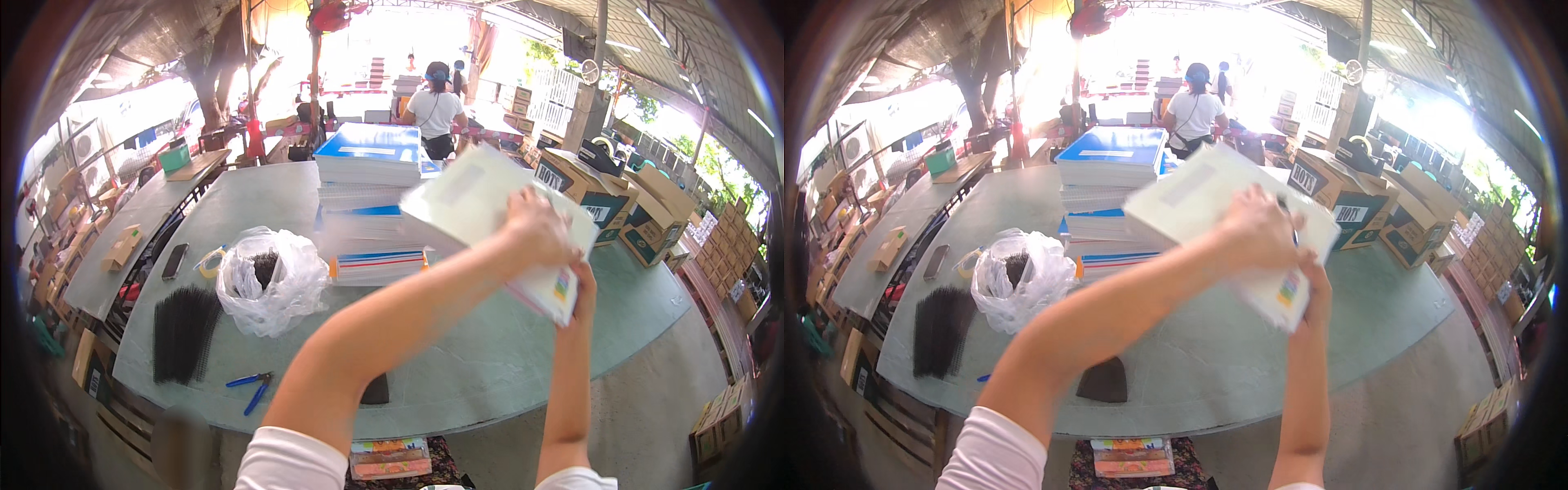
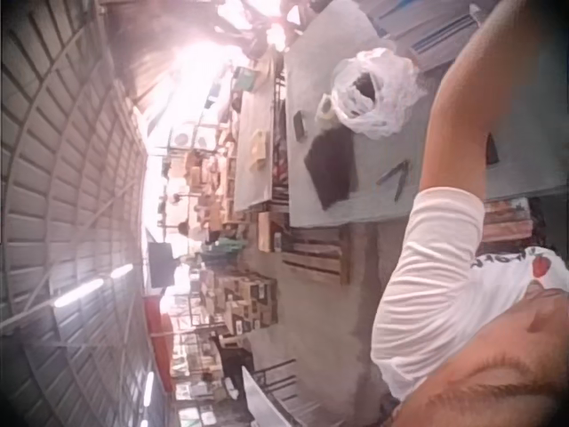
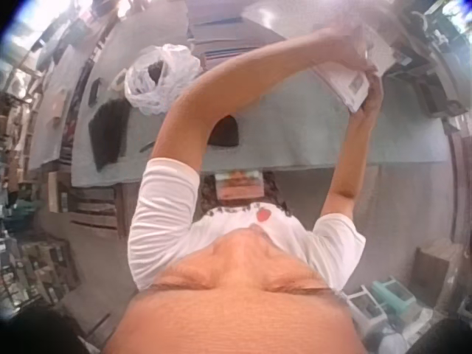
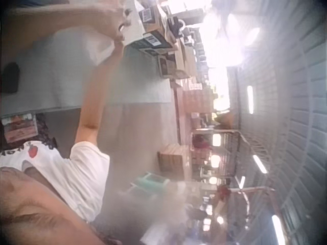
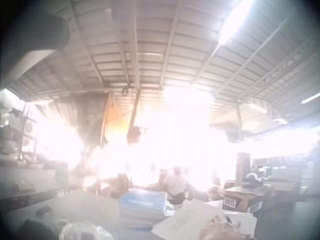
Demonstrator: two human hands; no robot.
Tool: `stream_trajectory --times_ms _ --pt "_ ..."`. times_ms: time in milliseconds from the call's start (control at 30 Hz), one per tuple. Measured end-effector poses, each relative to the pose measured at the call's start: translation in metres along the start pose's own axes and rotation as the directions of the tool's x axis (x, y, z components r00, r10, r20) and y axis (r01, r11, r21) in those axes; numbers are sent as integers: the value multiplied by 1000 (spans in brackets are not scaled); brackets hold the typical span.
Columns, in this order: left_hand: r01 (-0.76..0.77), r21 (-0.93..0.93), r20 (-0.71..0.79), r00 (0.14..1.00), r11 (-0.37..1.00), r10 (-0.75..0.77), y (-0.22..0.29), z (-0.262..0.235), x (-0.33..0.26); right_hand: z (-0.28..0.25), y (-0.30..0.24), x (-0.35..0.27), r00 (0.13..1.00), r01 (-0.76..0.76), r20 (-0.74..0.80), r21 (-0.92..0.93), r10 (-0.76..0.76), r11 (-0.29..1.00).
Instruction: The person assembles notebooks by threading plastic spirals through the perforated edges of various colored notebook covers and paper stacks, then uses a blue tool to cut the excess spiral.
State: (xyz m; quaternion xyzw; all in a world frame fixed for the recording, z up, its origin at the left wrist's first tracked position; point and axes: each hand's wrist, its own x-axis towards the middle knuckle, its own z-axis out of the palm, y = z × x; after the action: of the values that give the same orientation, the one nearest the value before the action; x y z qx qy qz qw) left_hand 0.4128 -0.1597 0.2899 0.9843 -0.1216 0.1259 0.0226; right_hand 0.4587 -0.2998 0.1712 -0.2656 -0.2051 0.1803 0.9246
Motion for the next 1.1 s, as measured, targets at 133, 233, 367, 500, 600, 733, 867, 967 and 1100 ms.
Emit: stream_trajectory --times_ms 133,233,367,500,600,733,867,967,1100 --pt "-144 -322 97 978 936 184 33 44 -25 -25 -4 -91 957 -93 -287 -143 49 985" --pt "-112 -396 46 989 911 141 15 110 -48 -83 22 -136 902 -266 -381 -118 204 957" --pt "-91 -214 -464 885 973 -19 -61 85 -45 -142 61 -174 769 -494 -514 -101 379 864" --pt "139 -65 -709 690 988 -144 -189 -3 -19 -128 64 -167 741 -522 -487 13 461 853" --pt "308 3 -637 733 951 -236 -266 4 -14 -146 77 -154 710 -579 -498 -10 498 815" --pt "430 -145 -299 840 891 -454 -320 25 -7 -132 82 -138 757 -593 -456 -178 469 785" --pt "281 272 -717 697 920 -1 -275 45 -23 -149 78 -129 695 -642 -473 -68 542 763" --pt "245 -180 -321 901 953 -292 -202 83 -111 -155 82 -117 664 -667 -519 -86 539 740" --pt "449 -411 459 854 793 -245 -144 194 -300 -131 107 -85 663 -713 -413 -97 624 694"
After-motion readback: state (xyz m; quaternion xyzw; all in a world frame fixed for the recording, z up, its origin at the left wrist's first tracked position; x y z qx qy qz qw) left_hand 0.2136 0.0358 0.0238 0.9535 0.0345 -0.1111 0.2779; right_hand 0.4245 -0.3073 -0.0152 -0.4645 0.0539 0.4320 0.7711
